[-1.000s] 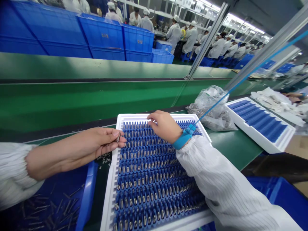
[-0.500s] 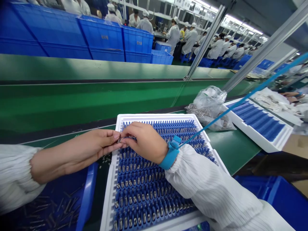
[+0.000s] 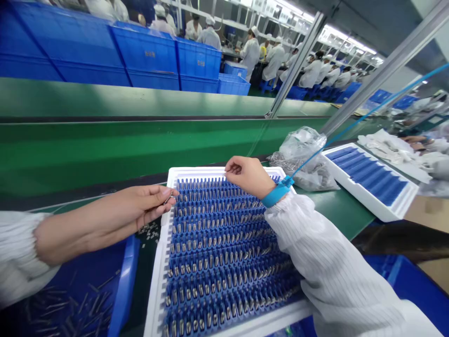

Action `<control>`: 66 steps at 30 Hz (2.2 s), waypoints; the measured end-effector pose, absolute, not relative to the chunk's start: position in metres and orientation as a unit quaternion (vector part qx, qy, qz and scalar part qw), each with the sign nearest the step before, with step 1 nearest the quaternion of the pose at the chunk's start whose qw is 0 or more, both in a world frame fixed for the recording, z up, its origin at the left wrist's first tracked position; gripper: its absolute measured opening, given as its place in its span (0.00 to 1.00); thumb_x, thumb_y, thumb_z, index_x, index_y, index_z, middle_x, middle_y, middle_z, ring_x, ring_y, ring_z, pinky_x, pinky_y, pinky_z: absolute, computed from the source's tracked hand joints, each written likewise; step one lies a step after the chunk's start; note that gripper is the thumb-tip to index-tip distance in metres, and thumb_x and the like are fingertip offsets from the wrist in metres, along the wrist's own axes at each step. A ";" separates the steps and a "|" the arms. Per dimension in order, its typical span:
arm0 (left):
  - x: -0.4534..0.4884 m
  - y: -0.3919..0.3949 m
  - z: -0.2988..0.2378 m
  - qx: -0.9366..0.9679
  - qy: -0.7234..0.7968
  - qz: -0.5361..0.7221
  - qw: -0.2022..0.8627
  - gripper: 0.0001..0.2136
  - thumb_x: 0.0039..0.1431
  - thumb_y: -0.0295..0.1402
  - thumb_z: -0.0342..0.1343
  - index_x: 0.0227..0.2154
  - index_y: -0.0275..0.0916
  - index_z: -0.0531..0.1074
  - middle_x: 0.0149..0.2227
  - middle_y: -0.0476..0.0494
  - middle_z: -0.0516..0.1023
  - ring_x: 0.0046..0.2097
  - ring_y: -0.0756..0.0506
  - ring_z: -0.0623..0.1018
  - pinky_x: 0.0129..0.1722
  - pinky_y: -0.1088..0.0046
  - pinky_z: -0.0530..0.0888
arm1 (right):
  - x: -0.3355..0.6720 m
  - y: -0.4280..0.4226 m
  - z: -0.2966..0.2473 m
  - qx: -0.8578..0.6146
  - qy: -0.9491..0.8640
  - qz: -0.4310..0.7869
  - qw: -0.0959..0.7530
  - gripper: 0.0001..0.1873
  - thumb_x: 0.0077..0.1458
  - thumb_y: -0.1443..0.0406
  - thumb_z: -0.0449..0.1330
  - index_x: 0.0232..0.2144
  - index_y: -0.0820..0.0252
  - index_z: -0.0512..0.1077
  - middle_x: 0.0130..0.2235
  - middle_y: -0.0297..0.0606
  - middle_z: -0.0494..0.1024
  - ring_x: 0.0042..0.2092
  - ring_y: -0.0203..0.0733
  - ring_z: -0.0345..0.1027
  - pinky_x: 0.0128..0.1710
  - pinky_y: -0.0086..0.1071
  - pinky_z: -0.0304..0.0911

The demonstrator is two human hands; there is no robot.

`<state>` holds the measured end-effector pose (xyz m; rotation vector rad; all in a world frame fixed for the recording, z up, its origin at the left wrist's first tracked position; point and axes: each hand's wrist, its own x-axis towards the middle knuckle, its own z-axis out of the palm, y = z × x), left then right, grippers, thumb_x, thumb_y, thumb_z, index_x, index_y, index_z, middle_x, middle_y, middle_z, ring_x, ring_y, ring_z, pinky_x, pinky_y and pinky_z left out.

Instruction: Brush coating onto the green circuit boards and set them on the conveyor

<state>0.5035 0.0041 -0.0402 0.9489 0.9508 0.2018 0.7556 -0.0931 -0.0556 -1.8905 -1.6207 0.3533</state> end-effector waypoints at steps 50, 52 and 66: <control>0.504 0.000 -0.036 0.510 0.360 0.019 0.781 0.08 0.59 0.22 0.58 0.31 0.35 0.82 0.34 0.43 0.86 0.41 0.49 0.83 0.45 0.82 0.78 | 0.670 -0.102 -0.055 -0.518 -0.808 0.012 0.279 0.08 0.60 0.80 0.64 0.38 0.67 0.73 0.38 0.39 0.72 0.40 0.41 0.68 0.41 0.31 0.68; 0.503 0.000 -0.035 0.524 0.356 0.008 0.773 0.07 0.58 0.23 0.59 0.30 0.36 0.82 0.33 0.43 0.86 0.42 0.48 0.83 0.46 0.80 0.78 | 0.670 -0.103 -0.057 -0.505 -0.823 0.000 0.261 0.08 0.61 0.80 0.61 0.39 0.67 0.72 0.37 0.40 0.71 0.39 0.42 0.67 0.41 0.32 0.68; 0.506 0.001 -0.031 0.558 0.330 -0.058 0.759 0.07 0.52 0.24 0.60 0.26 0.39 0.83 0.31 0.45 0.85 0.38 0.48 0.83 0.47 0.76 0.77 | 0.679 -0.103 -0.054 -0.388 -0.902 -0.034 0.185 0.05 0.69 0.76 0.53 0.41 0.72 0.69 0.40 0.45 0.70 0.41 0.43 0.65 0.43 0.34 0.68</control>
